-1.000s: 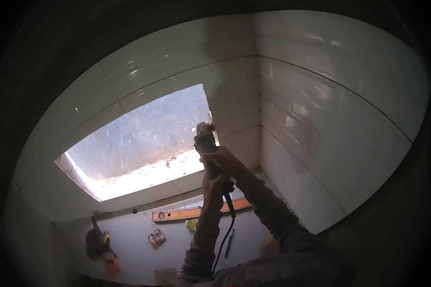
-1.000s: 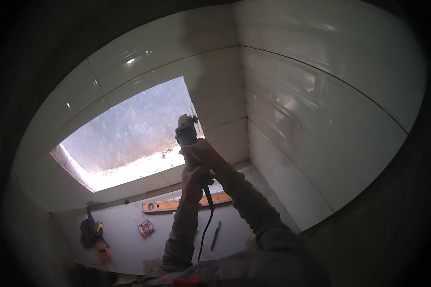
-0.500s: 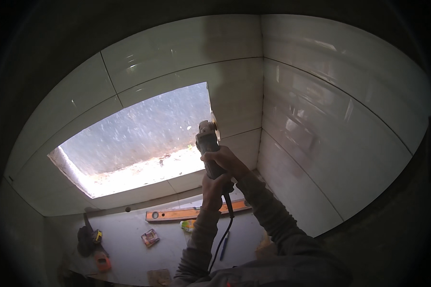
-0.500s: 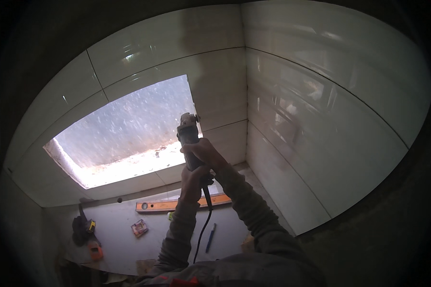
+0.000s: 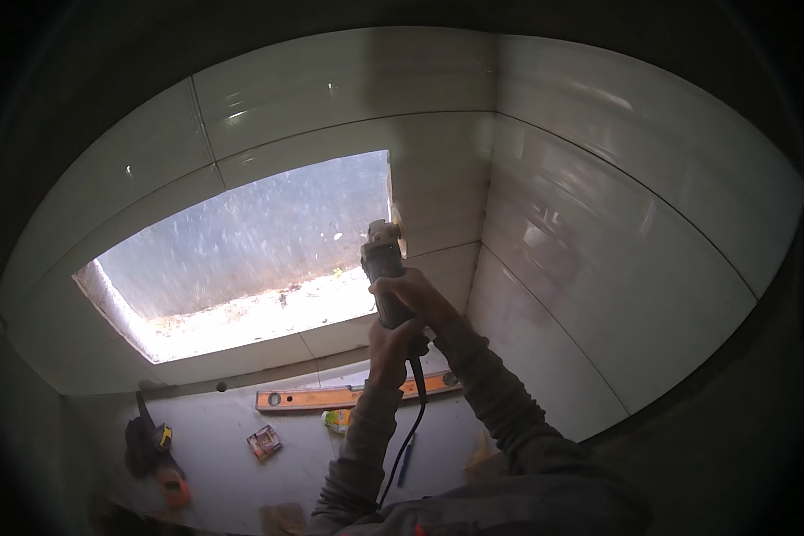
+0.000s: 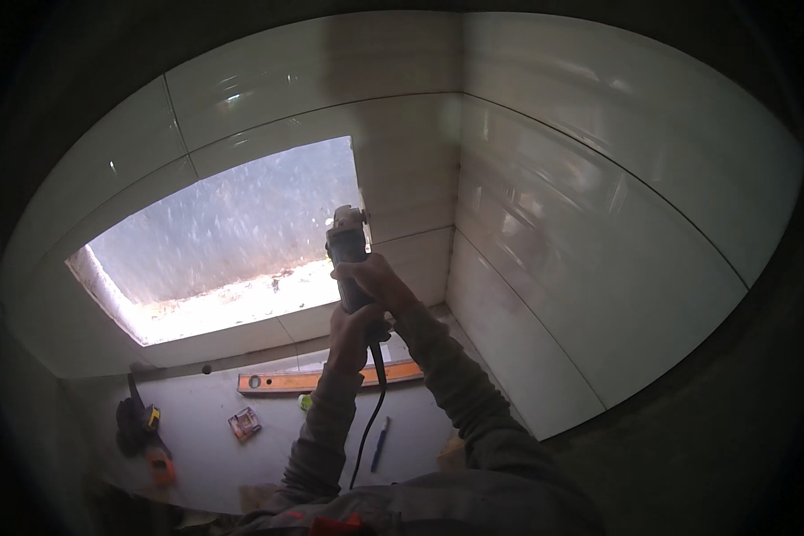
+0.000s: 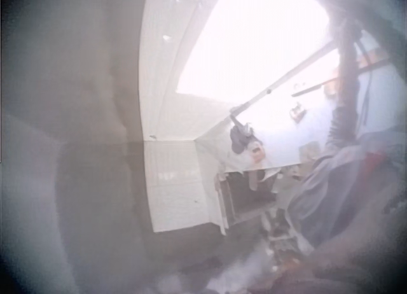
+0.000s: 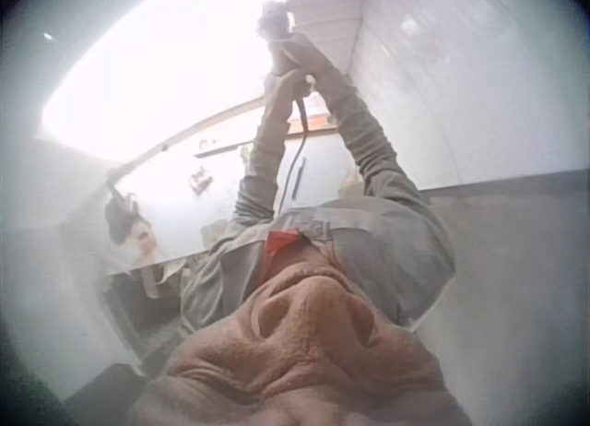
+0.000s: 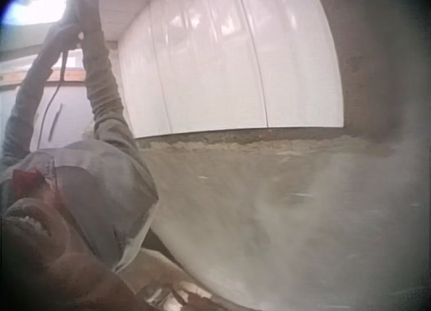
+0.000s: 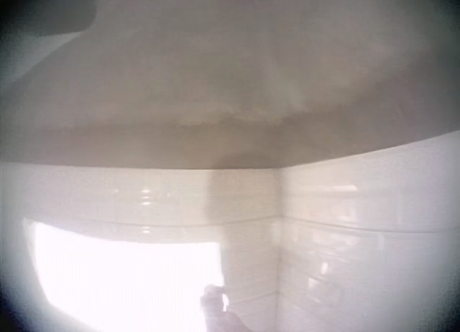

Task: The person uses an angle grinder to cut and smooth the edges of white wall tiles around a rectangular window opening. The person holds the grinder with both hands and moves it along the tile edges, generating sparks and dust.

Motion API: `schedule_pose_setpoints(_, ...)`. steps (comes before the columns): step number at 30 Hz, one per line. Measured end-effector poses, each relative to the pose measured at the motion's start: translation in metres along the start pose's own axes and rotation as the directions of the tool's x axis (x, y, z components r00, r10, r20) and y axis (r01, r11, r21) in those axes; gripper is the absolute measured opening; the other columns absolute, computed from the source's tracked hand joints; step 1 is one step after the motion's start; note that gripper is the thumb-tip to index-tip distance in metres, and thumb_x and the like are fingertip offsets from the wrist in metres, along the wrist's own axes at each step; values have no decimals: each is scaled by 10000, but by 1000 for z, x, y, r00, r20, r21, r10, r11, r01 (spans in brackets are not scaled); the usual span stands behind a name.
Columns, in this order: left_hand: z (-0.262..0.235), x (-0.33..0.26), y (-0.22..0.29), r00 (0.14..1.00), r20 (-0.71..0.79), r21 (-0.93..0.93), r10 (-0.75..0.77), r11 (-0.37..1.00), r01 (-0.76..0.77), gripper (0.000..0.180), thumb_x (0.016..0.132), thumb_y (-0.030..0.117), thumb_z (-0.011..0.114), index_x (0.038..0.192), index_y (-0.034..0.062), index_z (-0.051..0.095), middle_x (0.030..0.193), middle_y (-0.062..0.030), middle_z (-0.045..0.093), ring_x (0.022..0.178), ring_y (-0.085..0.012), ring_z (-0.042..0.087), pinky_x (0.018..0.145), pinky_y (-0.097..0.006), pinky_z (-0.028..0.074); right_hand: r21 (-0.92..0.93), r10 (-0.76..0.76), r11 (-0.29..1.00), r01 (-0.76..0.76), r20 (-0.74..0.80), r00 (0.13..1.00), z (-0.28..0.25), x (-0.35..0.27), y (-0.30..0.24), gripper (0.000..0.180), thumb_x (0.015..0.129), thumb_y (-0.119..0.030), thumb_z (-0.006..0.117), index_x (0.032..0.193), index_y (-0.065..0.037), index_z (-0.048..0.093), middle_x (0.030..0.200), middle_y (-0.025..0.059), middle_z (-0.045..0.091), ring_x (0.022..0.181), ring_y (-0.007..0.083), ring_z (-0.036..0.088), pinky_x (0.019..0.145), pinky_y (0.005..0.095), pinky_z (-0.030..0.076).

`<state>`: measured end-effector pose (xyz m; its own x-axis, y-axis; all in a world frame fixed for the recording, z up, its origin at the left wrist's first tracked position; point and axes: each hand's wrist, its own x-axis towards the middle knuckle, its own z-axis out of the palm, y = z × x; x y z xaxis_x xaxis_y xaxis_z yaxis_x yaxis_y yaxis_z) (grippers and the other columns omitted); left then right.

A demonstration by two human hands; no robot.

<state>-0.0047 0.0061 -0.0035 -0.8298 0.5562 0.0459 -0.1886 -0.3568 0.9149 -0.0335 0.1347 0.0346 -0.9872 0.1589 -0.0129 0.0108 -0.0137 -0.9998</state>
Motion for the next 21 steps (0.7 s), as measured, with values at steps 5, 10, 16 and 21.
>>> schedule_pose_setpoints(5, -3, 2, -2, 1000, 14, -8, 22, 1000, -22, 251, 853, 185, 677, 987, -17, 612, 762, -68, 620, 620, -156, 639, 544, -277, 537, -12, -21, 1000, 21, -29, 999, 1, 3, 1, 323, 777, -269, 750, 930, 10, 693, 799, 56, 650, 663, 139, 606, 621, 306, 496)
schedule_pose_setpoints(10, -5, 1, 2, 1000, 14, -33, -2, 999, 3, 257, 831, 160, 708, 990, -17, 611, 740, -63, 615, 587, -149, 626, 521, -274, 529, 35, 6, 999, -6, -13, 1000, 3, -4, -8, 316, 776, -255, 751, 917, 21, 692, 756, 56, 648, 624, 145, 606, 583, 299, 492)
schedule_pose_setpoints(16, -1, 5, 3, 999, -8, -90, 31, 995, -32, 265, 805, 127, 731, 987, -16, 602, 752, -53, 610, 580, -136, 622, 509, -263, 526, -30, -20, 999, 19, -44, 999, 3, -4, -8, 343, 780, -289, 744, 932, 12, 681, 751, 45, 627, 622, 139, 601, 584, 292, 491)
schedule_pose_setpoints(21, -3, 7, 0, 997, -37, -81, 68, 994, -71, 264, 800, 115, 731, 987, -17, 600, 765, -49, 609, 585, -128, 621, 503, -260, 522, -68, 0, 998, -3, -40, 999, 6, -6, -14, 358, 781, -305, 738, 937, 11, 675, 770, 50, 624, 633, 139, 599, 595, 290, 492)
